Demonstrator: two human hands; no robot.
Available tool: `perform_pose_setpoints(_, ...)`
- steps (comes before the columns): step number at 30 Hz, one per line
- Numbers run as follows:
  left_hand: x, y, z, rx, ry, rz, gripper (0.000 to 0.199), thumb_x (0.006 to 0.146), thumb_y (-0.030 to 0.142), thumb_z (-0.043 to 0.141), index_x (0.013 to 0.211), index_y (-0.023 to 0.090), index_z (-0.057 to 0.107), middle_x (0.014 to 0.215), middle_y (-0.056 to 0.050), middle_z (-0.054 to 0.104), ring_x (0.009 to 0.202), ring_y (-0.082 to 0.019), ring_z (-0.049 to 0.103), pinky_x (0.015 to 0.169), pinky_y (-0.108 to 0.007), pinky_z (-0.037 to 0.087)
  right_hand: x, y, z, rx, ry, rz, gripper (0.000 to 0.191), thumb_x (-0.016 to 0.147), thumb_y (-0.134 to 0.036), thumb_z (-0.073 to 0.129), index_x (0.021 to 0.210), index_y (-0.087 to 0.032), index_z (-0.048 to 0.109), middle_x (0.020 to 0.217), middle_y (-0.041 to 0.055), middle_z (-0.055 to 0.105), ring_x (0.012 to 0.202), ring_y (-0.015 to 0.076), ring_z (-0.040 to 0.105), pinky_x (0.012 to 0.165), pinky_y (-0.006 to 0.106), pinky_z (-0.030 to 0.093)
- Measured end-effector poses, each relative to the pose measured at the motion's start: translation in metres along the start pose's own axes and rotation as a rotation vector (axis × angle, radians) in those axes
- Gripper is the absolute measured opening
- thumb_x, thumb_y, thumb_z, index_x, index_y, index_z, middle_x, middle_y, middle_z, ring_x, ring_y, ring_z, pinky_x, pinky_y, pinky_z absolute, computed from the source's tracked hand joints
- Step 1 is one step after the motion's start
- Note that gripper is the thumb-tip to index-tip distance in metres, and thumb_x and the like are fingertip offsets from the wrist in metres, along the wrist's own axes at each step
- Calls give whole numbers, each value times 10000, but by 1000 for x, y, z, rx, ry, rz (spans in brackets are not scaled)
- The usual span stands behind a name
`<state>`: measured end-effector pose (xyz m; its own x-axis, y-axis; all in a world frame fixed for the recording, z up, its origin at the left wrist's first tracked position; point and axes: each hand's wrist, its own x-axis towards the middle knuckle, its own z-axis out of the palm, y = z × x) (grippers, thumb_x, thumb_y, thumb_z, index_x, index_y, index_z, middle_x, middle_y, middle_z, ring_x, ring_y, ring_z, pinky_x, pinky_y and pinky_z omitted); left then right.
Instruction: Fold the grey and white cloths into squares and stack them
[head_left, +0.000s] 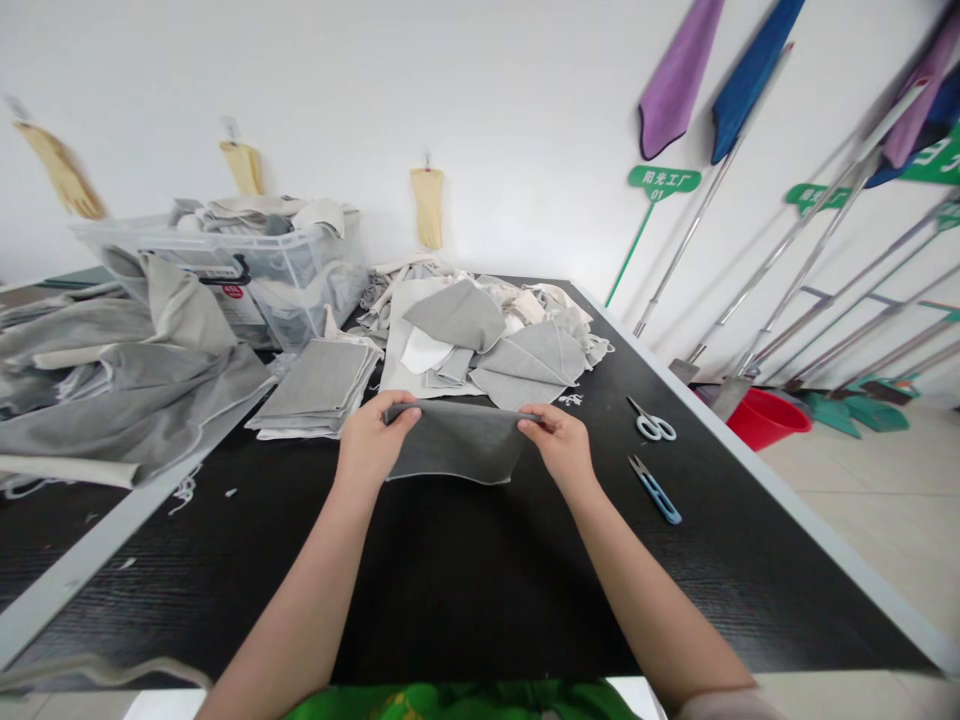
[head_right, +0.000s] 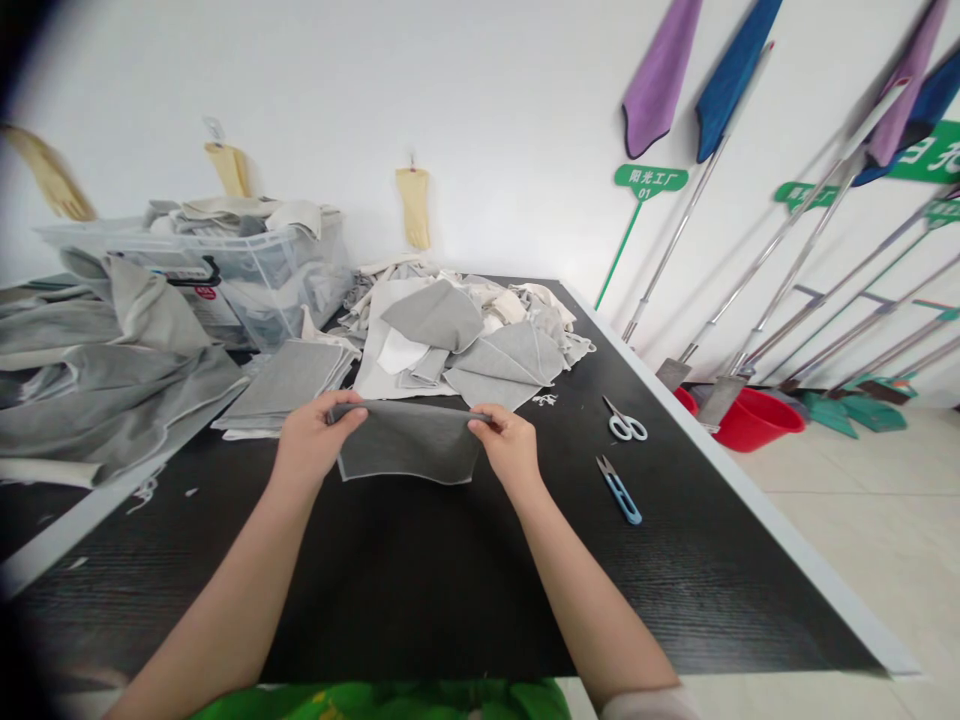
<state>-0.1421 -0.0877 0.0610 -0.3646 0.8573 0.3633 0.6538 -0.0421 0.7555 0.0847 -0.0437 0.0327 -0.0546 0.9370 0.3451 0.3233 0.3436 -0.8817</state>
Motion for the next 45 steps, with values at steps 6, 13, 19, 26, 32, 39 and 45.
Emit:
perform_pose_setpoints(6,50,4,11,19,29,134,165,611,253,516,731,160,581,722,1,568,645,-117,481,626,-232,360,47,-4,7,-226,-3,-172,181,681,-223,485,828,-158,569,738,10,578,681,130,498,659,264,370)
perform_pose_setpoints(13,35,-1,-3,52,153,292,155,648,261,502,760,180,571,836,-21,540,812,-153,488,736,-266,364,31,-19,0,-293,33,-337,107,669,-233,542,773,-224,567,1018,21,509,1001,167,391,890,307,233)
perform_pose_setpoints(19,-42,-58,11,324,-206,300,121,658,171,487,677,249,578,1013,-4,543,1045,-213,392,961,-398,112,-47,35,1,-588,-316,-333,112,692,-185,515,759,-255,572,1039,-9,553,1007,182,426,936,402,122)
perform_pose_setpoints(26,-70,-73,1,283,-678,218,173,707,246,413,740,265,581,805,0,595,795,-167,492,782,-289,324,-73,38,-5,-687,-568,-307,169,681,-137,495,789,-247,563,891,-14,616,850,154,508,880,346,235)
perform_pose_setpoints(32,-53,-56,-2,367,-763,105,273,728,393,370,652,249,588,661,-3,581,663,-156,514,597,-235,322,-63,27,-7,-644,-653,-245,108,702,-267,493,733,-230,589,849,2,618,819,164,511,731,285,352)
perform_pose_setpoints(39,-40,-56,10,499,-636,-85,284,693,461,381,673,244,562,697,-10,589,659,-173,535,533,-238,310,-59,32,-1,-630,-522,-78,163,726,-278,443,798,-256,588,801,-8,607,780,155,521,668,263,371)
perform_pose_setpoints(45,-41,-83,13,443,-420,-262,420,665,437,436,1040,246,441,929,-55,575,820,-217,535,623,-295,369,-52,41,9,-562,-376,122,308,680,-264,490,987,-267,517,918,1,569,792,149,513,657,257,389)
